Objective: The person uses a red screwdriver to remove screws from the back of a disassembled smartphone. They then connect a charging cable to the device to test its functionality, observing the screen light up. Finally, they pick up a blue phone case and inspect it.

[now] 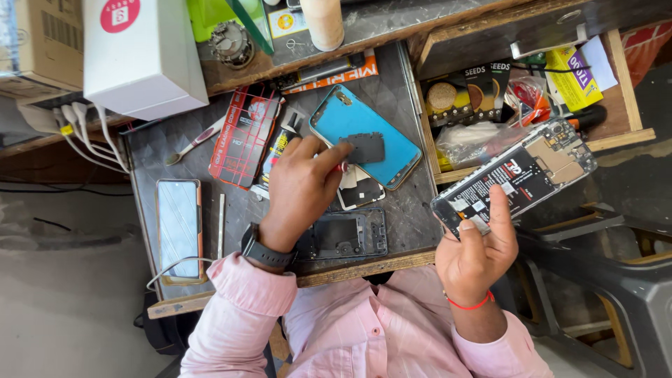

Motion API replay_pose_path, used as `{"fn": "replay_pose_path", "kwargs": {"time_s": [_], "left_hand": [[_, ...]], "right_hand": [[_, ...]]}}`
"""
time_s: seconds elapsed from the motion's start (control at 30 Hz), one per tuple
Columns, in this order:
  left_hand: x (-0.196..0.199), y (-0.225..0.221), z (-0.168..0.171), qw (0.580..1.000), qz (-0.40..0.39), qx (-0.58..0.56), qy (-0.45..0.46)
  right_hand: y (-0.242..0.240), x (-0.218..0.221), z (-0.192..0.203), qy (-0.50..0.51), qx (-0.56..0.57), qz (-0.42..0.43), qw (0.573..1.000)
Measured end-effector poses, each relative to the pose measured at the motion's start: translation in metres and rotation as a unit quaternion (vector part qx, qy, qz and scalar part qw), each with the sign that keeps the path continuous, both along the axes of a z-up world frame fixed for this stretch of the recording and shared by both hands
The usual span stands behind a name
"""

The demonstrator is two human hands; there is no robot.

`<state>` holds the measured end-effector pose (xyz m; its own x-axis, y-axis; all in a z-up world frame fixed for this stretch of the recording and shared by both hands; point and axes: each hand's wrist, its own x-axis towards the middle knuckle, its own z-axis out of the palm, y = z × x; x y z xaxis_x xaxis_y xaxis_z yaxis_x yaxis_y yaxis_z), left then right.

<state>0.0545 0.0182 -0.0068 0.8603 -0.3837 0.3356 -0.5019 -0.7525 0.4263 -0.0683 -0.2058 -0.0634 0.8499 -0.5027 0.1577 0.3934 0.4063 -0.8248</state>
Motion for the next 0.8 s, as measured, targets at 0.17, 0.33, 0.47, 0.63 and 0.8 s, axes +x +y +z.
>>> {"fn": "replay_pose_path", "kwargs": {"time_s": [0.17,0.33,0.47,0.63,0.8], "left_hand": [[-0.002,-0.002,-0.010,0.999,-0.030,0.040,0.017],[-0.006,-0.004,-0.018,0.997,-0.043,0.066,0.008],[-0.008,-0.009,-0.011,0.997,-0.052,0.058,-0.004],[-0.012,-0.012,-0.014,0.997,-0.064,0.048,0.016],[-0.010,-0.012,-0.013,0.998,-0.041,0.039,0.030]], "right_hand": [[0.000,-0.003,-0.011,0.009,-0.029,-0.013,0.999],[-0.001,-0.002,-0.010,0.011,-0.031,-0.012,0.999],[-0.001,-0.003,-0.010,0.004,-0.015,-0.014,1.000],[-0.003,-0.008,-0.019,-0.006,-0.014,-0.005,1.000],[0.000,-0.002,-0.009,-0.013,-0.019,-0.004,1.000]]}}
